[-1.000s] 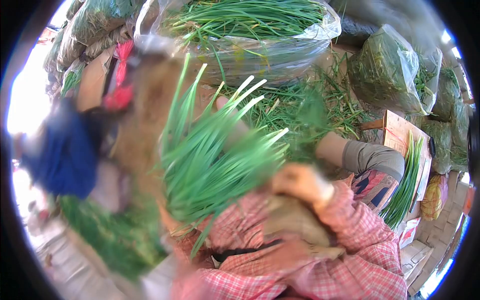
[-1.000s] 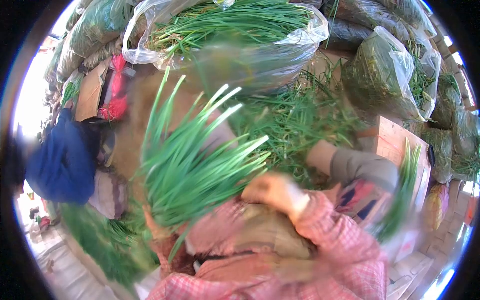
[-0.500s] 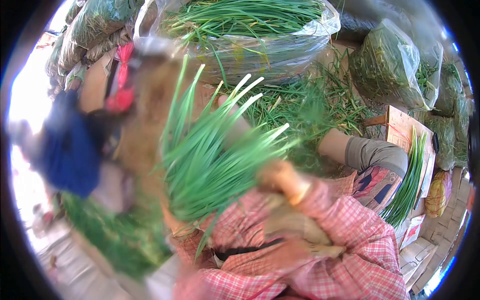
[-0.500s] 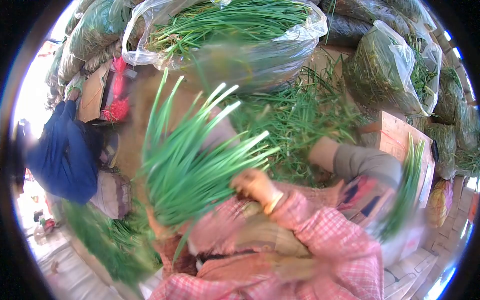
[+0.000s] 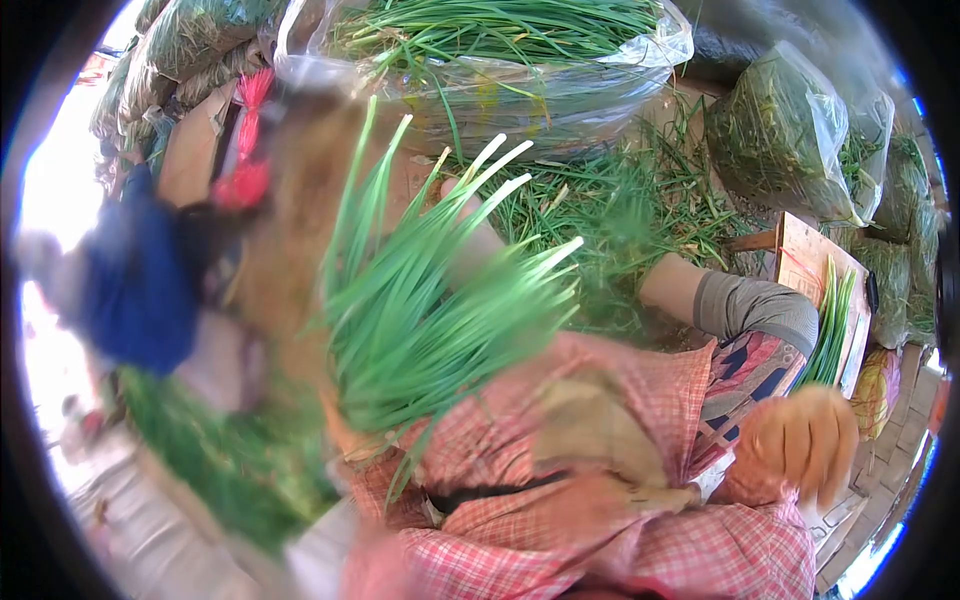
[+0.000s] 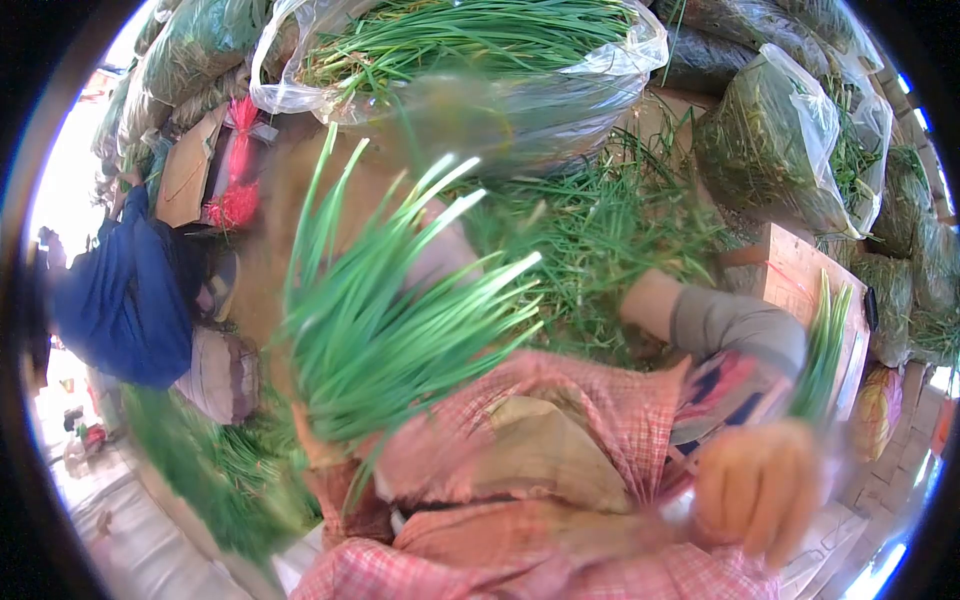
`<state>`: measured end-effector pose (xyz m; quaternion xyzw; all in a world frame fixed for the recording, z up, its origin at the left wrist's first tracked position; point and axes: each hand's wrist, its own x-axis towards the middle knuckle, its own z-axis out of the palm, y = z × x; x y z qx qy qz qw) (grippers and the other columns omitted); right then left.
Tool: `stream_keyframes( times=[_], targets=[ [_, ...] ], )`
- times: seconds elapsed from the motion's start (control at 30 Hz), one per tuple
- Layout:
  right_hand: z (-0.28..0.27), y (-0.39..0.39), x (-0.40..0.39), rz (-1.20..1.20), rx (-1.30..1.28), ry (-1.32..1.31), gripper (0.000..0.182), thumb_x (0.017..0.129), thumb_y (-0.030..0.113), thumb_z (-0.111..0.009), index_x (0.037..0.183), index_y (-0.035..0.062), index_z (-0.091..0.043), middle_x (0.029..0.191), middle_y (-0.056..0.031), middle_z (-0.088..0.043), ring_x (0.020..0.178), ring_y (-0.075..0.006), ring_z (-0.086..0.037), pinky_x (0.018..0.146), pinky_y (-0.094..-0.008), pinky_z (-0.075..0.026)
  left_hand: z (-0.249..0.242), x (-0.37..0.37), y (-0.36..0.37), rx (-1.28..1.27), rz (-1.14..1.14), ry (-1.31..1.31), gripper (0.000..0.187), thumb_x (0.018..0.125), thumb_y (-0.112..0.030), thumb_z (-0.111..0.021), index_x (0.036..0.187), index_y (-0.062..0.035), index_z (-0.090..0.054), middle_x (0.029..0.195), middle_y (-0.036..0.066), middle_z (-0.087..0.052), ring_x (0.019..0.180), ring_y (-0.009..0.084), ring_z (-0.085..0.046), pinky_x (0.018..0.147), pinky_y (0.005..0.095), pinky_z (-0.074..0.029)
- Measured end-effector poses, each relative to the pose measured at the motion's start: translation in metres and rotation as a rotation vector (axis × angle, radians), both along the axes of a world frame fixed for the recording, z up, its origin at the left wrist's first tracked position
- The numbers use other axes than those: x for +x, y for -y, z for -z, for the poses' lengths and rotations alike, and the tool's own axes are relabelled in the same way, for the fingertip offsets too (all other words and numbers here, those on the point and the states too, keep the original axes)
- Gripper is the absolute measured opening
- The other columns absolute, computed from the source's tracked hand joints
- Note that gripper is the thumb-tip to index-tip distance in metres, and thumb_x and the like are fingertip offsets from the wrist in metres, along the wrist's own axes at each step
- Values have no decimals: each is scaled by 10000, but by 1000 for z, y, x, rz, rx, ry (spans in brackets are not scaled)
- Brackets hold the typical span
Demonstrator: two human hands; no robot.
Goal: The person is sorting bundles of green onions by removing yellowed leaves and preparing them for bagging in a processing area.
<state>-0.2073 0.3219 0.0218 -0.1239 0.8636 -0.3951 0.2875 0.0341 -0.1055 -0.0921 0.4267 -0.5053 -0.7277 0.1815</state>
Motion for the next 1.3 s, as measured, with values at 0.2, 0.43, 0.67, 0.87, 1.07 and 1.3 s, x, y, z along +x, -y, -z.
stream_keyframes(
  times=[0.2, 0.43, 0.67, 0.87, 1.07, 1.3],
  targets=[
    [-1, -9, -7, -183, 373, -719, 152, 802, 187, -576, 862, 53, -618, 916, -97, -614, 802, -302, -571, 709, -402, -445, -55, -37, -18, -48, -25, 17, 606, 907, -504, -336, 1252, -18, -445, 1195, 167, -528, 1031, 327, -546, 898, 443, -454],
    [58, 83, -90, -240, 348, -130, 268, 751, 298, -619, 881, 68, -665, 883, -138, -644, 876, -306, -604, 792, -374, -478, -102, -44, 12, -303, -141, 51, 463, 943, -403, -327, 1139, -21, -500, 1053, 125, -596, 948, 243, -578, 854, 361, -478],
    [149, 97, -78, -423, -408, 15, 659, 694, 246, -742, 1279, 124, -465, 1187, -131, -551, 1083, -264, -530, 931, -364, -420, -104, -49, 30, -116, -239, 76, 489, 929, -442, -326, 1156, -56, -521, 1128, 150, -569, 1002, 302, -558, 905, 451, -442],
    [94, 102, -63, -323, -754, 743, 601, 733, 206, -711, 1276, 118, -468, 1153, -106, -569, 1048, -229, -540, 913, -341, -431, -100, -60, 32, -203, -70, 119, 512, 915, -462, -343, 1204, -70, -501, 1209, 164, -522, 1059, 335, -525, 945, 482, -407],
    [73, 100, -51, -146, -894, 1069, 545, 772, 165, -680, 1272, 112, -471, 1119, -81, -586, 1012, -194, -551, 896, -317, -442, -114, -72, 28, 82, -45, 44, 513, 917, -452, -346, 1204, -55, -498, 1203, 166, -525, 1089, 335, -503, 969, 480, -383],
    [75, 100, -47, -354, -824, 661, 174, 801, 136, -625, 944, 39, -645, 906, -36, -624, 845, -103, -548, 749, -309, -462, -126, -90, 19, -116, -103, 87, 493, 929, -427, -337, 1182, -40, -507, 1189, 163, -536, 1072, 313, -516, 958, 465, -394]
  ],
)
